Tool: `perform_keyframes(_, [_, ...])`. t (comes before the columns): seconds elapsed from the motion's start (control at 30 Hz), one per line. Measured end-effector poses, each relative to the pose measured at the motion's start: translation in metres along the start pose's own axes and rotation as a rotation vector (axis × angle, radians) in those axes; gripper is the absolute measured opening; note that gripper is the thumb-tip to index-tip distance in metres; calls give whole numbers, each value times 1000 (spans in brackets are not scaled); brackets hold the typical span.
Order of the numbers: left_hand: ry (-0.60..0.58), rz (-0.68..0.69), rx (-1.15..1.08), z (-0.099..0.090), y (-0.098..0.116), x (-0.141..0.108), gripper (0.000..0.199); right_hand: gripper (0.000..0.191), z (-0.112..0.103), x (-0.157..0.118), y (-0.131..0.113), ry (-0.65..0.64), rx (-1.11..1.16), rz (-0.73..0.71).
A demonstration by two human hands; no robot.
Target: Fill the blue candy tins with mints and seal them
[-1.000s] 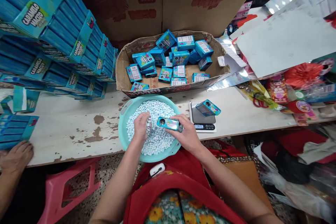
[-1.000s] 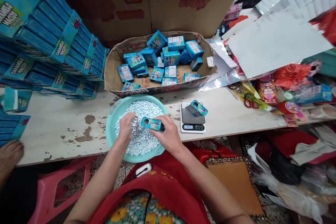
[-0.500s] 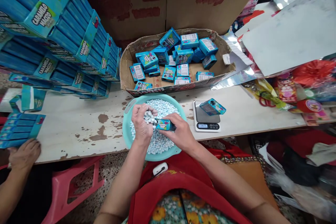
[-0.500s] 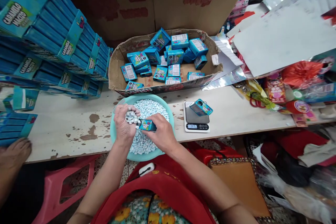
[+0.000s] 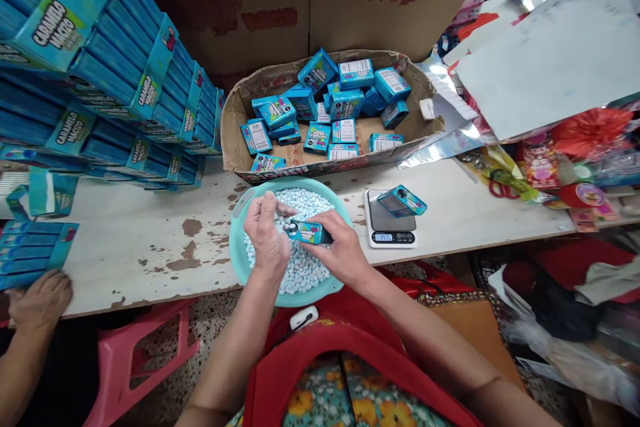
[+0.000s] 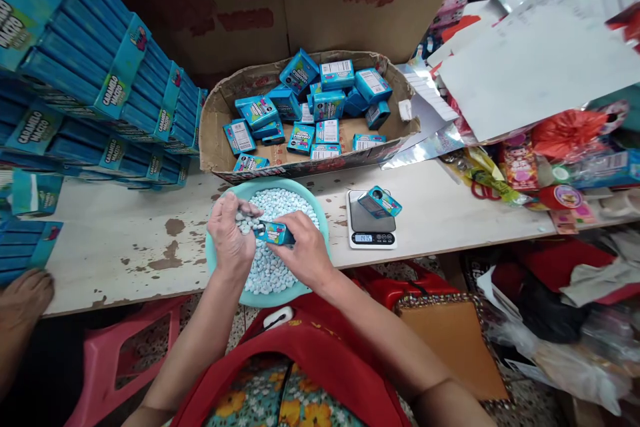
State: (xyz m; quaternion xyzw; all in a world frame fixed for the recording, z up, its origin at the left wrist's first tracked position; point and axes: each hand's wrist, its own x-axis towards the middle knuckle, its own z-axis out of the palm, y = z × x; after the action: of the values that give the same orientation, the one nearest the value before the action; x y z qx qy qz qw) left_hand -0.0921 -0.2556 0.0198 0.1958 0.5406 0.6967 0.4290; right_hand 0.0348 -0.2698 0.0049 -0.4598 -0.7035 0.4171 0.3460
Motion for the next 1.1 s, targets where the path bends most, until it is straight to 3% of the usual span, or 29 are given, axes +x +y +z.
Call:
perform_keyframes(0.53, [64,61,98,3,-11,6,31,30,7,2,5,45,36,24])
perform_keyframes(0.73, [20,89,81,1,-13,6,34,31,11,2,9,59,64,21])
perform_keyframes(0.93, [-1,34,39,5,-6,0,35,34,15,-1,20,78,150,29])
perform_keyframes(1.1, [-8,25,48,-9,-2,13,30,37,6,-9,29,98,295,102])
